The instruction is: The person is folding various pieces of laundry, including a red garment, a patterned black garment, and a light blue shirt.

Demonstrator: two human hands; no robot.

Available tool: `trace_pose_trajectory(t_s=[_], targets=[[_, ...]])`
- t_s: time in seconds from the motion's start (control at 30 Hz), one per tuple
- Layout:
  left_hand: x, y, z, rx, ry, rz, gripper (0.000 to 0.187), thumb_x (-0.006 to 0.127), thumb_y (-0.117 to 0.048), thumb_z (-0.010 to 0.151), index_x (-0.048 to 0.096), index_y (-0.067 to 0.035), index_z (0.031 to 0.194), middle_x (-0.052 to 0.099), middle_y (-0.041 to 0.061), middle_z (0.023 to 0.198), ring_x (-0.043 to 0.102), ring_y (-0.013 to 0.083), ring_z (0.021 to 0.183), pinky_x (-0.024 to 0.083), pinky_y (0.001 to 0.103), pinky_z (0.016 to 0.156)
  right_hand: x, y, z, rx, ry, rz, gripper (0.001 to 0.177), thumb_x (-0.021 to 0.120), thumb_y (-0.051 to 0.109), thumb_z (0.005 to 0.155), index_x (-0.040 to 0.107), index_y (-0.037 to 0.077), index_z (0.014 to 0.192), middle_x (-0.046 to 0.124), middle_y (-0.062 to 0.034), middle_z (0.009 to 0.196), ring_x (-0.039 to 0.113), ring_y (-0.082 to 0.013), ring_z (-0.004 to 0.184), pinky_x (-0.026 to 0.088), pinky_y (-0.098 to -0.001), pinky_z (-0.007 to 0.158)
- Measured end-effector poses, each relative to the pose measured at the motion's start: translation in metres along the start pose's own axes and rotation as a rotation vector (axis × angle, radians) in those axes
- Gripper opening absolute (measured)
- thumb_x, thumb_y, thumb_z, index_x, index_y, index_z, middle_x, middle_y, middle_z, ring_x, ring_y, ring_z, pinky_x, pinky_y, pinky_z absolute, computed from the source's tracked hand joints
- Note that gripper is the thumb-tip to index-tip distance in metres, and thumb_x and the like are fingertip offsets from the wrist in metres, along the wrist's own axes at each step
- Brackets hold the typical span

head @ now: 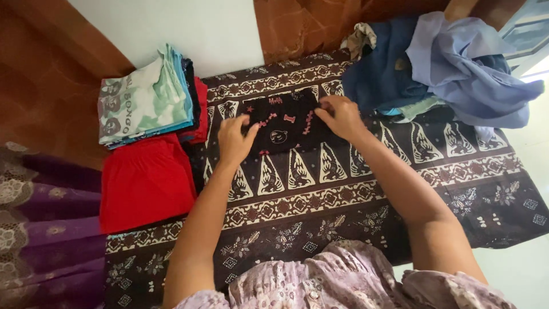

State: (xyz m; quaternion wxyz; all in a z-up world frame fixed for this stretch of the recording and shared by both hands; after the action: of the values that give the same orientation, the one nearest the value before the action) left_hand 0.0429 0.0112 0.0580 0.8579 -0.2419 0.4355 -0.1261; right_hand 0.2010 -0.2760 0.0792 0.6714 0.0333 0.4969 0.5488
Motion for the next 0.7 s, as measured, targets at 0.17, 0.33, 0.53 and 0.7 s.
trace_pose_trajectory(t_s=[0.17, 0.33, 0.53, 0.7], targets=[[0.052, 0.009, 0.041, -0.306, 0.212, 0.154, 0.044, 0.068, -0.047, 0.093, 0.07, -0.015, 0.123, 0.068, 0.005, 0.116, 0.052, 0.03, 0.123, 0.04, 0.053, 0.101, 0.051, -0.012, 0.03, 0.051, 0.04, -0.126, 0.038, 0.072, 0.034, 0.097, 0.072, 0.003, 0.119, 0.074, -0.0139, 0.098, 0.072, -0.0336, 0.088, 0.056, -0.0465, 0.077], [0.09, 0.031, 0.038, -0.326, 0.16, 0.204, 0.048, 0.071, -0.05, 0.089, 0.07, -0.016, 0.123, 0.058, 0.007, 0.13, 0.038, 0.0342, 0.132, 0.024, 0.067, 0.106, 0.082, -0.023, 0.023, 0.128, 0.018, -0.316, 0.037, 0.072, 0.036, 0.094, 0.073, 0.005, 0.115, 0.071, -0.0146, 0.112, 0.067, -0.035, 0.103, 0.047, -0.0591, 0.087], [0.087, 0.024, 0.035, -0.326, 0.129, 0.149, 0.041, 0.077, -0.041, 0.083, 0.072, -0.017, 0.116, 0.058, 0.004, 0.129, 0.036, 0.0328, 0.135, 0.008, 0.078, 0.109, 0.078, -0.022, 0.02, 0.066, -0.035, -0.253, 0.029, 0.074, 0.024, 0.088, 0.073, 0.006, 0.11, 0.071, -0.0126, 0.11, 0.066, -0.0346, 0.106, 0.043, -0.0598, 0.089], [0.089, 0.034, 0.034, -0.278, 0.025, 0.019, 0.036, 0.076, -0.037, 0.083, 0.072, -0.017, 0.112, 0.066, 0.001, 0.124, 0.046, 0.0296, 0.134, 0.006, 0.077, 0.112, 0.067, -0.009, 0.023, -0.067, -0.085, -0.073, 0.025, 0.071, 0.019, 0.095, 0.07, 0.004, 0.115, 0.073, -0.0152, 0.113, 0.068, -0.0347, 0.105, 0.049, -0.0498, 0.09]])
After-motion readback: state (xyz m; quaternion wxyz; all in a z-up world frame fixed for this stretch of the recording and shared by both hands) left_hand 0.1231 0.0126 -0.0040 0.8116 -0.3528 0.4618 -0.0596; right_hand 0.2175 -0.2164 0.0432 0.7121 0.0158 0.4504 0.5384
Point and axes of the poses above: each hand's wrist, its own z-axis towards the middle knuckle, its own x-axis out of the palm, y = z × x, the point moved 5 cm from there along z, towards the middle knuckle
